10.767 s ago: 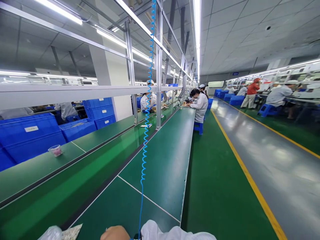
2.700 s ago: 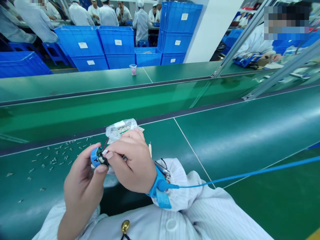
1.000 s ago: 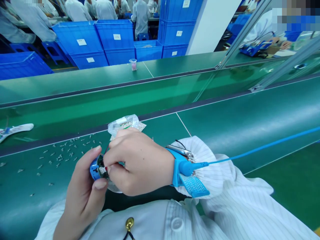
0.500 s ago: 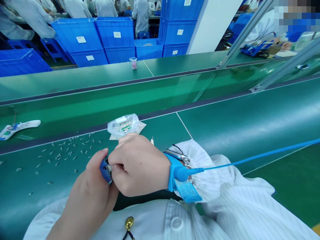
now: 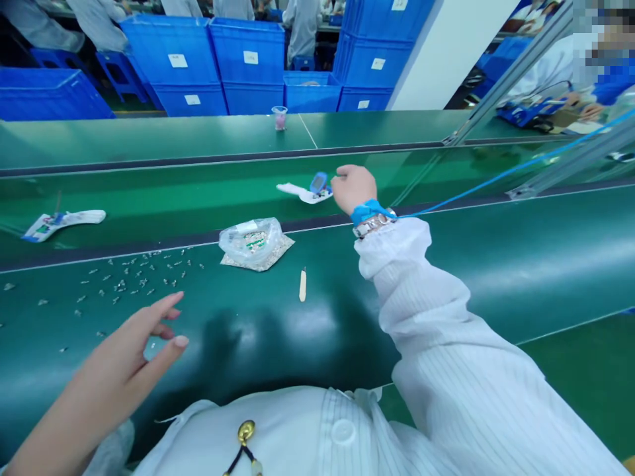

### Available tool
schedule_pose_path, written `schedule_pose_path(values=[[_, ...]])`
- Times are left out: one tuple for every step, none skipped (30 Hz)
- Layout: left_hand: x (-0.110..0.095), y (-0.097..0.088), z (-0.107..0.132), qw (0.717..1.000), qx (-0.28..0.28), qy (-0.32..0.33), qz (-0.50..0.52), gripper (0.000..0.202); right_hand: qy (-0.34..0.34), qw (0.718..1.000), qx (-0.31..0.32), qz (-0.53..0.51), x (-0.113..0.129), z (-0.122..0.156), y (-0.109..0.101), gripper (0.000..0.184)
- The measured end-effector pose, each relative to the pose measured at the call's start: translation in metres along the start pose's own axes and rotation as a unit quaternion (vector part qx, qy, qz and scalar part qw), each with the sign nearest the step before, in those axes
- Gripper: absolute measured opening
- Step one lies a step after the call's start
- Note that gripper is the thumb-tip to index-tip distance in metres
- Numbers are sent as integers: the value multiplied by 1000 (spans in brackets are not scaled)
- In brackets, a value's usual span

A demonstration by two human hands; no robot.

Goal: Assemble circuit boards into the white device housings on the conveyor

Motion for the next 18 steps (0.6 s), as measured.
schedule_pose_path(values=[[9,3,6,1000,18,-3,3,59,4,1000,13,-3,-7,2,2,26],[17,7,12,999,34,-6,4,55,7,999,32,-8,-14,9,5,25],[25,10,19,999,46,-10,4,51,8,998,56,-13,-19,19,8,23],[32,14,26,998,54,-16,3,48,8,996,82,-19,-23,32,10,23],[38,18,33,998,59,-24,1,44,10,993,112,-28,-27,46,12,23],[44,21,41,998,62,-34,-1,42,10,988,146,-38,-30,61,14,24],[49,25,48,997,63,-44,-3,39,10,981,186,-49,-34,75,15,24],[53,28,55,997,64,-53,-4,38,5,971,229,-61,-37,89,15,24],[55,31,62,996,66,-61,-5,37,-5,959,275,-70,-40,103,15,25],[56,32,68,996,67,-66,-4,36,-16,944,320,-76,-43,115,15,27],[55,34,73,995,68,-71,-2,36,-28,929,361,-80,-45,126,15,31],[53,34,78,995,70,-73,2,36,-36,913,398,-83,-47,137,15,35],[50,34,83,995,72,-74,13,36,-39,899,428,-87,-47,146,15,39],[46,34,87,994,72,-70,33,36,-41,886,453,-89,-47,155,15,42],[42,33,92,993,77,-57,65,35,-43,876,472,-89,-46,163,15,43],[37,32,97,989,93,-32,109,34,-49,867,488,-86,-43,170,16,43],[31,33,102,980,117,-1,159,34,-59,859,503,-79,-40,176,17,44],[26,33,109,967,144,29,208,33,-70,851,516,-70,-37,181,19,44]])
Point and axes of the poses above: each hand's wrist, its own z-axis away from the middle knuckle, its own y-axis out of the palm, x = y × z, the point moved 1 cm from there along -z, towards the middle knuckle, and after that the axes turned 3 degrees about -z, right-handed, at the moved point
